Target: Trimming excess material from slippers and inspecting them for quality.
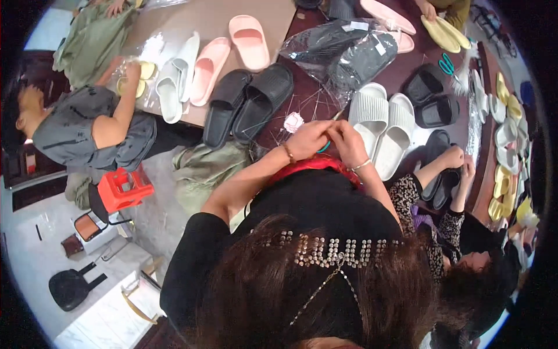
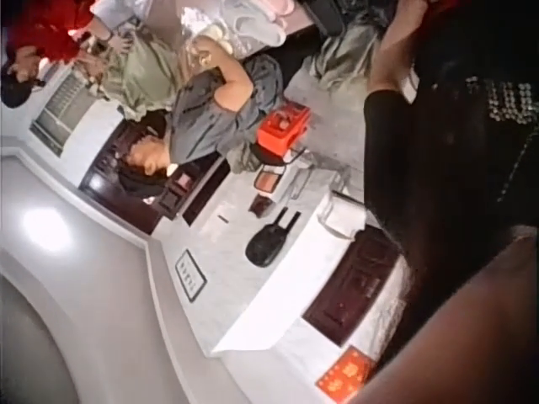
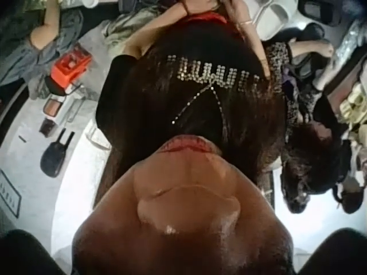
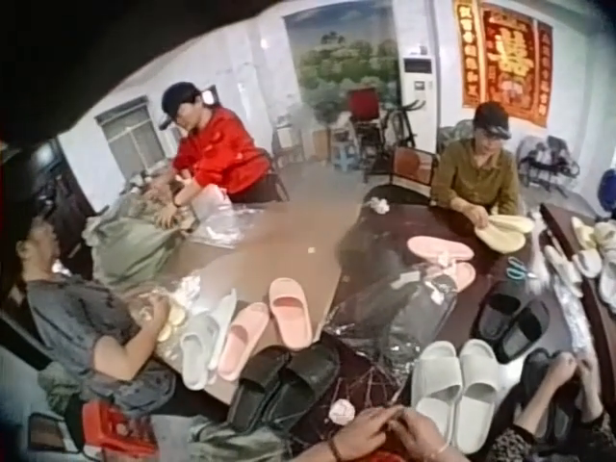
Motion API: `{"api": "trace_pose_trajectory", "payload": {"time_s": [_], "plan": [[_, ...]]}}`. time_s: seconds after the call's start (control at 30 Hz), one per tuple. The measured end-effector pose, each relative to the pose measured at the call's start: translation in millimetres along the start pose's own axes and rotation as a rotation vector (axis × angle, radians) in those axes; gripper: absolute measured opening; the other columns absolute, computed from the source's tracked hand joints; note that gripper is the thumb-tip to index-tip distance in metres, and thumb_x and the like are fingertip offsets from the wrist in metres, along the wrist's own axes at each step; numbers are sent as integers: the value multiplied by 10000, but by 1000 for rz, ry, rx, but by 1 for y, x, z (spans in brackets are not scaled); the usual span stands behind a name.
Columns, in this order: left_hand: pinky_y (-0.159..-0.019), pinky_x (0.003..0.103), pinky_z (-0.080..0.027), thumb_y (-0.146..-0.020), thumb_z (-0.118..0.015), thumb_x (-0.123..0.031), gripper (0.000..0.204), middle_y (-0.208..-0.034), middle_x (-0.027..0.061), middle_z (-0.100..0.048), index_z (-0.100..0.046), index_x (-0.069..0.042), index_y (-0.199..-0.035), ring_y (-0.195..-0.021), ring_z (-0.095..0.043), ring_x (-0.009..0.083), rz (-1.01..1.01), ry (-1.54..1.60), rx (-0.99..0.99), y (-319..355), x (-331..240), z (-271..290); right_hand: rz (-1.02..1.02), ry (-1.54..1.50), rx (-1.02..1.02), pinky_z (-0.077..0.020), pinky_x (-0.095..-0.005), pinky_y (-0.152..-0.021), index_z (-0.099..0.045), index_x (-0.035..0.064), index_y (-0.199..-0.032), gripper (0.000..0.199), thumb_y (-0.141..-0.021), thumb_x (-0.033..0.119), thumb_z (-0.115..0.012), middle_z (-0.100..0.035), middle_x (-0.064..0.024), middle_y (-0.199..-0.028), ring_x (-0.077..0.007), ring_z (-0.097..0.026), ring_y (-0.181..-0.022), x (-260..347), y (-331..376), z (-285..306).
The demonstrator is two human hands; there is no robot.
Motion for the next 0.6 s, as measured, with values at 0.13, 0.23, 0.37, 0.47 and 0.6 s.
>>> {"api": "trace_pose_trajectory", "payload": {"time_s": [0.13, 0.23, 0.37, 0.47, 0.6], "plan": [[-593, 316, -458, -792, -475, -111, 225, -770, 147, -592, -560, -30, -984, -670, -579, 261, 168, -1, -244, 21, 13, 41, 175, -36, -58, -436, -309, -623, -538, 9, -871, 149, -809, 144, -532, -578, -137, -772, -225, -567, -700, 15, -13, -13], [-530, 255, -439, -840, -434, -132, 210, -677, 98, -598, -569, -33, -967, -566, -560, 158, 598, 121, -507, 51, 56, 60, 3, 50, -97, -439, -302, -631, -548, 8, -879, 160, -807, 150, -537, -587, -138, -781, -224, -571, -705, -22, -3, 5], [-516, 250, -431, -831, -452, -146, 222, -640, 69, -590, -542, -45, -1007, -548, -545, 126, 703, 80, -572, 76, 83, 62, -307, 152, -329, -446, -346, -651, -572, 23, -890, 250, -774, 243, -563, -589, -148, -776, -268, -580, -710, -93, 29, 43], [-523, 296, -443, -819, -461, -151, 271, -629, 91, -589, -500, -56, -1070, -550, -564, 181, 706, 44, -506, 81, 86, 51, -414, 246, -365, -447, -354, -662, -570, 13, -899, 312, -755, 290, -581, -591, -155, -800, -274, -580, -724, -125, 46, 57], [-557, 399, -451, -808, -438, -157, 392, -650, 150, -595, -374, -92, -1189, -600, -586, 303, 746, -167, -330, 86, 102, 33, -456, 355, -457, -441, -370, -684, -550, 6, -945, 420, -711, 349, -616, -566, -167, -889, -296, -563, -793, -142, 49, 53]]}}
Point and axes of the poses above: each hand's wrist, its own y-axis away from the middle knuckle, its own z-axis out of the back of the hand, x = y × z, the point moved 1 cm from there along -y, towards the middle knuckle
